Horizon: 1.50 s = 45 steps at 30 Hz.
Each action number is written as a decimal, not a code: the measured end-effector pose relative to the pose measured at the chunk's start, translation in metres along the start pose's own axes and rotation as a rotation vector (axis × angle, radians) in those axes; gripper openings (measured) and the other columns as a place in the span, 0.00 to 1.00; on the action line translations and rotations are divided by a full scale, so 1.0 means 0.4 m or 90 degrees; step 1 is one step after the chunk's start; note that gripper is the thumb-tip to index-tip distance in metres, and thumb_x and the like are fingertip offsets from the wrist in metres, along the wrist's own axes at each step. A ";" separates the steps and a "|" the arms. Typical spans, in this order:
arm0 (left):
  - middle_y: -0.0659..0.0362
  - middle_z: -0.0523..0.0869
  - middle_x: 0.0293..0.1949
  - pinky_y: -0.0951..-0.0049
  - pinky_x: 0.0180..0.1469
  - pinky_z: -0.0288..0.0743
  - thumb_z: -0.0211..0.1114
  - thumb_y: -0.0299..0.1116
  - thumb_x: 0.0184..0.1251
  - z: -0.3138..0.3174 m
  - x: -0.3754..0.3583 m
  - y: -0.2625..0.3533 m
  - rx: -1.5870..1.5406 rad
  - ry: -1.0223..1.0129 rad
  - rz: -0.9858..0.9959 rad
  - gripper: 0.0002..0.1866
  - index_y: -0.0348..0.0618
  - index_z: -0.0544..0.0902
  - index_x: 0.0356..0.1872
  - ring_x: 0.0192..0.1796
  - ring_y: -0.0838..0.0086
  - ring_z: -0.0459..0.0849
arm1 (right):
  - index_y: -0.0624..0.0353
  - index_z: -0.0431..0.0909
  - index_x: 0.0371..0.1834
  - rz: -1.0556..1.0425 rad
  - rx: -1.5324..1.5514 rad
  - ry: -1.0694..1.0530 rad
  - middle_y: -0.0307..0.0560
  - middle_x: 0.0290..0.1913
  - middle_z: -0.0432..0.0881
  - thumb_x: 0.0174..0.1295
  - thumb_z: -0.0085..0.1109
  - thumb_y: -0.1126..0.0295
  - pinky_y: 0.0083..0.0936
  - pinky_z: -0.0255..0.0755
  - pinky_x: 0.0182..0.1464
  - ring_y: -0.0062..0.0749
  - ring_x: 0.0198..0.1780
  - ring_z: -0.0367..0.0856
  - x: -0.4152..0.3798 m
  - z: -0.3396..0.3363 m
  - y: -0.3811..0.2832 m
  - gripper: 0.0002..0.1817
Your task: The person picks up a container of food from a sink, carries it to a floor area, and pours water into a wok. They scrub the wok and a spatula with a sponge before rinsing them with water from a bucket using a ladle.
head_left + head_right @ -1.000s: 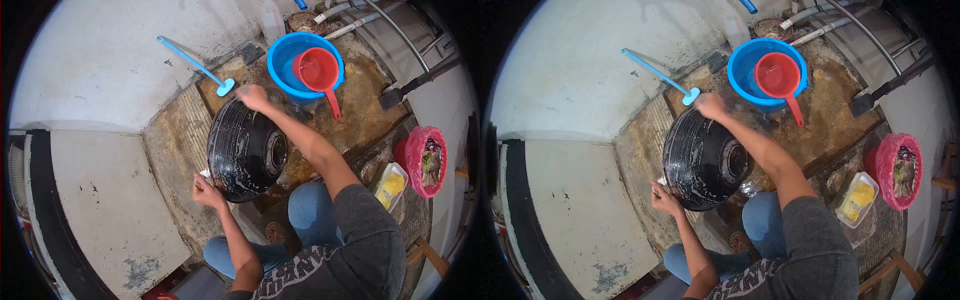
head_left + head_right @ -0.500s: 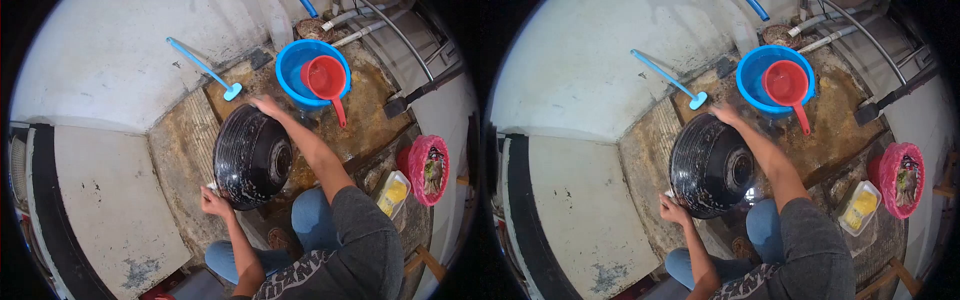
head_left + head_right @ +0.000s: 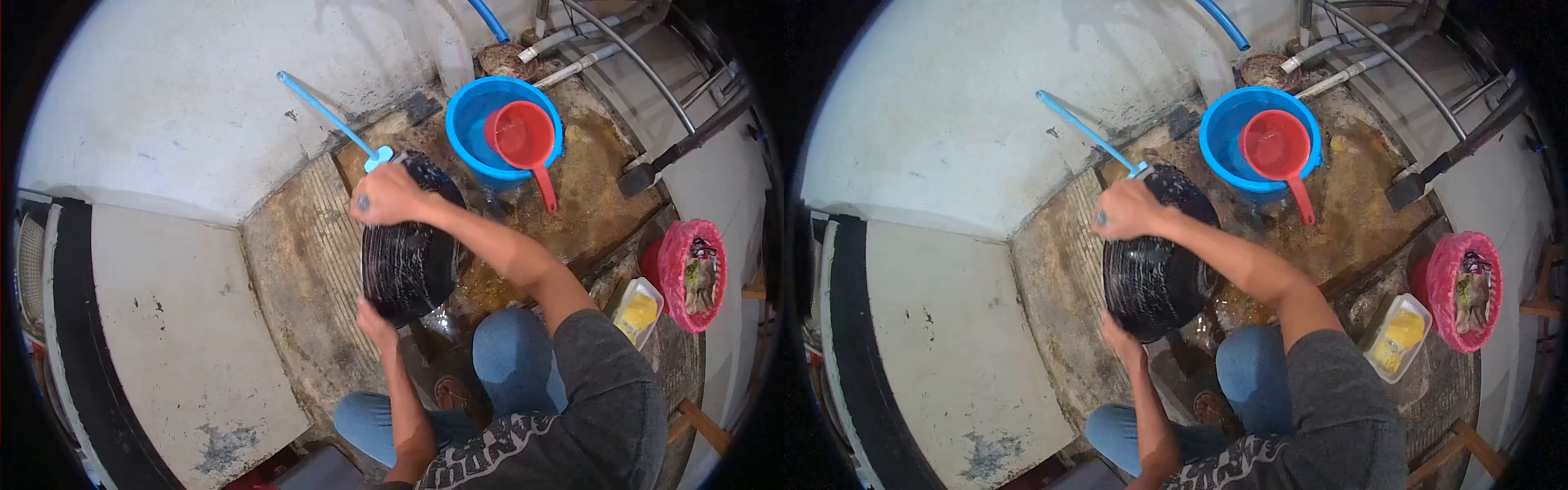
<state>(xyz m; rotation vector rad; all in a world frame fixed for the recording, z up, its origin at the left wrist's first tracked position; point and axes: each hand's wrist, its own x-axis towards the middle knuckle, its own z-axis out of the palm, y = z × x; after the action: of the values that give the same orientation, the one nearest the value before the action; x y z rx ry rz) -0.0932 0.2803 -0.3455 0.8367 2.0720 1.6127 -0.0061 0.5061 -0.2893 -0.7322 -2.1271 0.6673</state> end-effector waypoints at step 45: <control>0.45 0.67 0.22 0.61 0.32 0.62 0.46 0.38 0.74 0.070 0.143 -0.031 0.295 0.033 0.129 0.18 0.31 0.67 0.28 0.25 0.60 0.64 | 0.55 0.80 0.48 0.584 0.156 -0.045 0.57 0.43 0.83 0.55 0.54 0.46 0.37 0.72 0.50 0.50 0.45 0.81 -0.198 0.243 0.505 0.26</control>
<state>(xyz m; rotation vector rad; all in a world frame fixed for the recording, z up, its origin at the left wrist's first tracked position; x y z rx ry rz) -0.1214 0.3364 -0.3617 1.1985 2.5150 1.2663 0.0146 0.5715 -0.5169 -1.5654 -1.6430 1.4062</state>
